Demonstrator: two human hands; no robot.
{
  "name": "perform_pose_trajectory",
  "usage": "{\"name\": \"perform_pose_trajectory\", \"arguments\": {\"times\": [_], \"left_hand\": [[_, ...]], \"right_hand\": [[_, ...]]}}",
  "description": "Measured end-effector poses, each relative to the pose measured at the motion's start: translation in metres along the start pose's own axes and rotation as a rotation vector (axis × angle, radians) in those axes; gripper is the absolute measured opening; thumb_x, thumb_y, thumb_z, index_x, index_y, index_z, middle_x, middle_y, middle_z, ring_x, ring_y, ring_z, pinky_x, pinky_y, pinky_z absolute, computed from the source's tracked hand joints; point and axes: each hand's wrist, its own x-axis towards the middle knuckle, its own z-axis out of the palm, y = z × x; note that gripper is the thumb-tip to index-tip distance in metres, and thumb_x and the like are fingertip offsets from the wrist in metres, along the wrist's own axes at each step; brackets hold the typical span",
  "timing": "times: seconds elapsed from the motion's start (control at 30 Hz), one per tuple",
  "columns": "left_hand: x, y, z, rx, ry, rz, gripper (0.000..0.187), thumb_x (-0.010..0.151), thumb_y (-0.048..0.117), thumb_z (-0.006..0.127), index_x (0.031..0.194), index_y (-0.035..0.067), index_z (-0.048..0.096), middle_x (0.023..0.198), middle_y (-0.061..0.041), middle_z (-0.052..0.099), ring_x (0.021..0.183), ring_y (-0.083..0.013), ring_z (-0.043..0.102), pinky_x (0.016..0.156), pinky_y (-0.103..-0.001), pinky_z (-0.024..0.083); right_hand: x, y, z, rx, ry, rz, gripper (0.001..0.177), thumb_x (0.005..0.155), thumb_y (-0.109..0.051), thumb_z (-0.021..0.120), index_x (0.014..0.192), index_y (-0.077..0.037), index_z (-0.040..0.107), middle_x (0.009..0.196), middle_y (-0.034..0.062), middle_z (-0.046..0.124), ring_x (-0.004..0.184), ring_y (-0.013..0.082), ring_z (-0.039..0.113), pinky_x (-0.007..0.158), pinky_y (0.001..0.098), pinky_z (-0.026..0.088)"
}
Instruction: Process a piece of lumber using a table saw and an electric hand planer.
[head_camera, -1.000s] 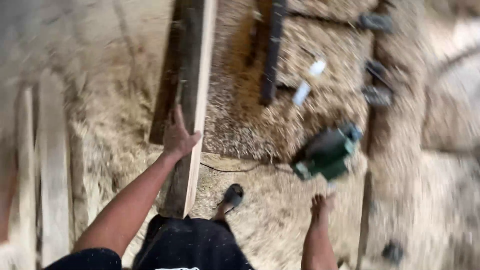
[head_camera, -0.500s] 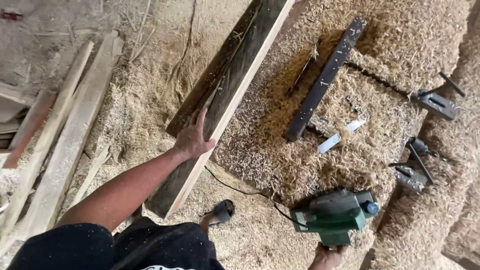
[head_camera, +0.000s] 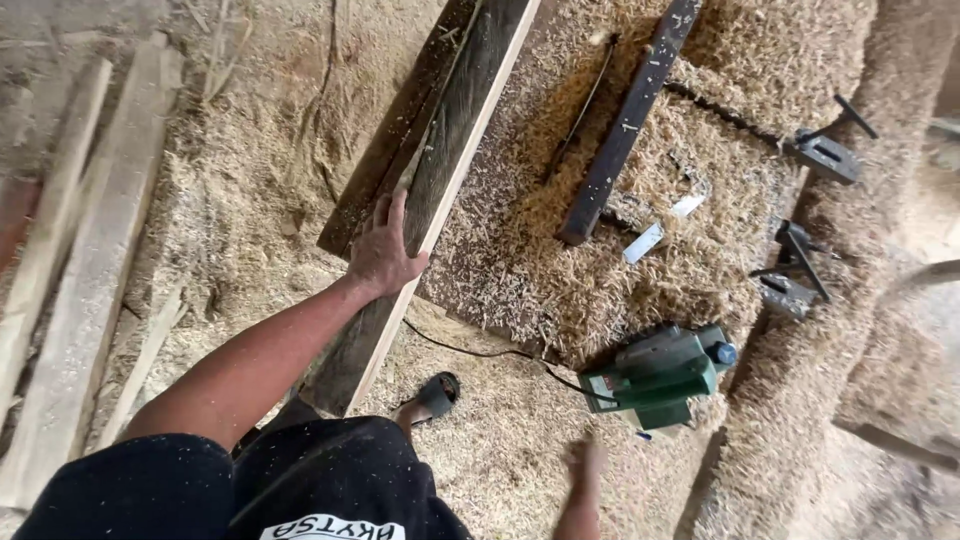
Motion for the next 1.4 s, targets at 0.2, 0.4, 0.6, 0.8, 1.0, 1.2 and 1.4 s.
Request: {"name": "perform_pose_trajectory", "arguments": {"times": [0.2, 0.4, 0.6, 0.8, 1.0, 1.2, 1.4], "left_hand": [[0.000, -0.008, -0.003, -0.048, -0.009, 0.012, 0.127, 0.076, 0.035, 0.081, 0.162, 0.009, -0.008, 0.165, -0.035, 0.010, 0.146, -0.0566, 0.026, 0.116, -0.066, 0.031], [-0.012, 0.011, -0.037, -0.100, -0.110, -0.031, 0.122, 0.080, 0.040, 0.078, 0.164, 0.014, -0.007, 0.169, -0.028, 0.005, 0.151, -0.0520, 0.021, 0.120, -0.068, 0.026], [0.003, -0.003, -0.041, -0.091, -0.269, -0.078, 0.121, 0.085, 0.049, 0.075, 0.163, 0.016, -0.011, 0.169, -0.028, -0.006, 0.151, -0.0565, 0.011, 0.121, -0.069, 0.018], [0.001, -0.021, -0.028, -0.164, -0.302, 0.011, 0.127, 0.081, 0.052, 0.079, 0.164, 0.017, -0.011, 0.168, -0.030, -0.006, 0.153, -0.0565, 0.007, 0.122, -0.070, 0.014], [0.003, -0.016, -0.053, -0.332, -0.322, -0.178, 0.142, 0.067, 0.053, 0.091, 0.163, 0.029, -0.010, 0.170, -0.027, -0.011, 0.154, -0.0522, 0.007, 0.120, -0.068, 0.018], [-0.017, -0.021, -0.019, -0.255, -0.296, -0.233, 0.147, 0.066, 0.049, 0.093, 0.165, 0.024, -0.012, 0.167, -0.029, 0.007, 0.149, -0.0510, 0.026, 0.117, -0.066, 0.031], [-0.158, -0.032, 0.014, -0.273, -0.244, -0.233, 0.149, 0.060, 0.038, 0.093, 0.165, 0.025, -0.013, 0.150, -0.027, 0.030, 0.112, -0.0384, 0.055, 0.082, -0.051, 0.061]], "right_hand": [[-0.183, -0.016, 0.176, -0.760, 0.061, -0.674, 0.044, 0.095, -0.042, 0.068, 0.064, -0.012, 0.060, 0.056, 0.0017, 0.058, 0.047, 0.0110, 0.040, 0.046, 0.0302, 0.033], [-0.192, -0.204, 0.284, -0.869, 0.146, -1.194, 0.050, 0.095, -0.052, 0.065, 0.120, -0.009, 0.069, 0.139, 0.0169, 0.058, 0.131, 0.0320, 0.050, 0.109, 0.0516, 0.044], [-0.187, -0.173, 0.374, -1.335, 0.045, -0.802, 0.097, 0.088, -0.061, 0.069, 0.160, -0.020, 0.018, 0.173, 0.0129, 0.007, 0.150, 0.0398, 0.002, 0.114, 0.0638, 0.012], [-0.259, -0.014, 0.335, -1.352, -0.214, -1.225, 0.044, 0.112, -0.026, 0.046, 0.155, -0.024, 0.057, 0.167, 0.0224, 0.036, 0.155, 0.0460, 0.028, 0.121, 0.0649, 0.026], [-0.303, 0.149, 0.263, -0.536, -0.259, -0.453, 0.066, 0.102, -0.051, 0.064, 0.146, -0.003, 0.052, 0.152, 0.0245, 0.055, 0.138, 0.0334, 0.054, 0.112, 0.0485, 0.046], [-0.387, 0.152, 0.283, 0.222, -0.454, 0.010, 0.081, 0.090, -0.065, 0.058, 0.146, -0.007, 0.053, 0.143, 0.0209, 0.059, 0.123, 0.0366, 0.063, 0.098, 0.0542, 0.054], [-0.413, 0.220, 0.200, 0.510, -0.679, -0.025, 0.073, 0.090, -0.052, 0.064, 0.148, -0.010, 0.053, 0.139, 0.0117, 0.062, 0.125, 0.0322, 0.060, 0.099, 0.0545, 0.054]]}}
